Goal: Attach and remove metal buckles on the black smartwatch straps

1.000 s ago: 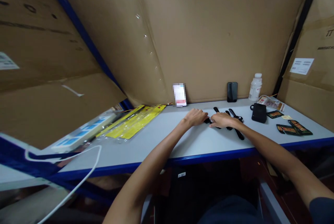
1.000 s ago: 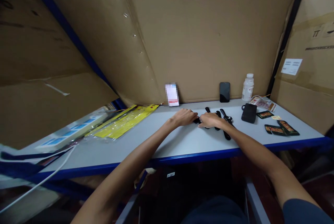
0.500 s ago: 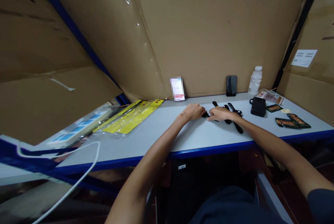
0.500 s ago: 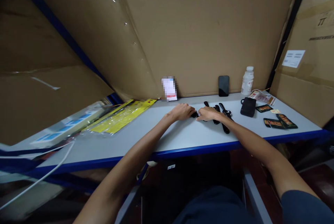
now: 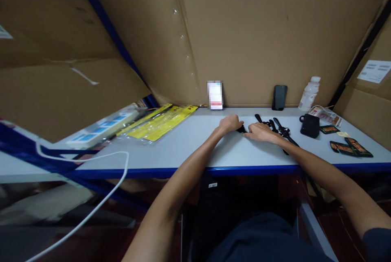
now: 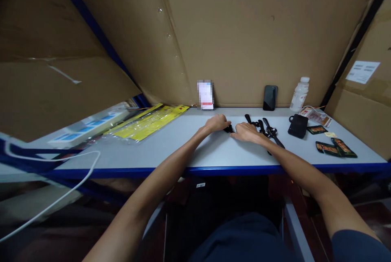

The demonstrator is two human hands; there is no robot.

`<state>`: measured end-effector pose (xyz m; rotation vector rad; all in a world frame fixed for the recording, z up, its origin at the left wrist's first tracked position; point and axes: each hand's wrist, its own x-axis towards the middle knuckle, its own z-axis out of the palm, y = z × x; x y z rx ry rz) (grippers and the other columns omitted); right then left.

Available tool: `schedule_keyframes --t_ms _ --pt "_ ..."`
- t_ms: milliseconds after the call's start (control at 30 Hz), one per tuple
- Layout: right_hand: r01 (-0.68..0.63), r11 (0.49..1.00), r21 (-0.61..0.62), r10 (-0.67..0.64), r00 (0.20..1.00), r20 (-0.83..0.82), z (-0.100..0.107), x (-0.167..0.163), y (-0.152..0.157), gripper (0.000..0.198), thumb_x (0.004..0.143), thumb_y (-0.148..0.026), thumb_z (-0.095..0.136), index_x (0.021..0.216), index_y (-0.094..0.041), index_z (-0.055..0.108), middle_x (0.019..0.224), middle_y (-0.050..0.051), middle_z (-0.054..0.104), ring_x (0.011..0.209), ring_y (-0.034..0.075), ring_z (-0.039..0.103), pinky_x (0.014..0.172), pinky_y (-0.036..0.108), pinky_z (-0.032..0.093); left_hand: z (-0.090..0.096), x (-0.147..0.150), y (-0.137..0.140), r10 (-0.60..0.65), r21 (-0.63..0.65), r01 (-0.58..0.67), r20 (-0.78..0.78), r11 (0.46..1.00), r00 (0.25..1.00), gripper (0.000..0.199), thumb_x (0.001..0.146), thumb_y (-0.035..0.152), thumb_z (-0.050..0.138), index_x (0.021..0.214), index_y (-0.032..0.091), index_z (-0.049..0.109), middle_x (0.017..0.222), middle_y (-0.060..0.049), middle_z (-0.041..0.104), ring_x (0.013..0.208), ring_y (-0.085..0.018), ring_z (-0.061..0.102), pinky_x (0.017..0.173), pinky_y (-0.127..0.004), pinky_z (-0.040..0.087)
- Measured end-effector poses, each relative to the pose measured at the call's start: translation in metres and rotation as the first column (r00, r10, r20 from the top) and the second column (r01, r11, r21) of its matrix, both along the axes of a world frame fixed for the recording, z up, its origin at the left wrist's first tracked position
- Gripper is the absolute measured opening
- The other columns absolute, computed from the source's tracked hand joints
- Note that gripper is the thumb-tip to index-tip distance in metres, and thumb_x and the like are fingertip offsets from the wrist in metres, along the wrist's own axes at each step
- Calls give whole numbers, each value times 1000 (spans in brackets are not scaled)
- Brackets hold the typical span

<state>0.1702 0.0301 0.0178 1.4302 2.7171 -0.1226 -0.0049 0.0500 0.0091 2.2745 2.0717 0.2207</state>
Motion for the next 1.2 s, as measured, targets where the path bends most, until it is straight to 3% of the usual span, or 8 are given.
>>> schedule_keyframes --t_ms 167,233,400,600,700,900,1033,1200 --pt "-11 1000 11 11 1000 9 2 0 -2 43 102 -48 47 107 -16 76 112 18 75 104 31 70 77 32 45 3 -18 -14 -280 23 282 -72 959 957 31 102 42 48 108 23 72 102 -11 77 93 -26 71 76 -30 46" --pt "-15 1000 14 15 1000 13 2 0 -2 43 102 -47 47 109 -16 76 113 18 75 104 31 70 77 32 45 5 -20 -17 -321 24 323 -74 946 944 32 101 46 51 115 23 69 101 -9 76 92 -26 70 75 -30 45" --pt "-35 999 21 35 999 19 2 1 -1 43 103 -47 47 107 -16 77 111 18 75 100 31 70 76 31 43 10 -12 -22 -290 48 304 -187 952 939 33 104 40 50 130 24 61 116 -11 73 99 -26 68 81 -31 44" --pt "-59 998 20 59 998 21 3 1 0 42 103 -45 47 104 -16 77 108 17 75 97 29 70 74 31 41 10 0 -28 -282 28 307 -321 951 904 36 108 36 39 125 20 67 118 -17 71 100 -29 70 82 -36 44" --pt "-72 997 25 71 997 21 3 2 0 42 103 -47 47 100 -17 77 106 16 75 96 29 69 73 31 40 8 3 -27 -278 65 303 -251 951 927 34 106 30 42 114 17 72 116 -18 72 102 -30 69 84 -36 44" --pt "-50 998 33 50 999 4 3 2 -2 42 102 -47 48 101 -17 77 108 17 75 99 30 69 74 31 41 5 1 -21 -103 75 107 -51 991 993 29 98 25 48 100 15 75 104 -16 75 95 -29 69 79 -35 46" --pt "-57 998 30 57 998 -4 2 1 -2 42 102 -47 48 99 -16 77 106 17 76 97 29 69 72 31 41 4 -8 -20 -192 78 197 -66 977 979 28 96 21 49 112 19 72 103 -12 76 92 -27 69 77 -33 44" --pt "-75 996 57 74 997 26 0 2 0 43 102 -46 45 102 -17 76 107 16 76 95 29 71 72 31 42 8 -7 -27 -297 65 309 -145 949 944 29 98 24 46 108 18 72 97 -14 76 89 -28 69 74 -33 42"
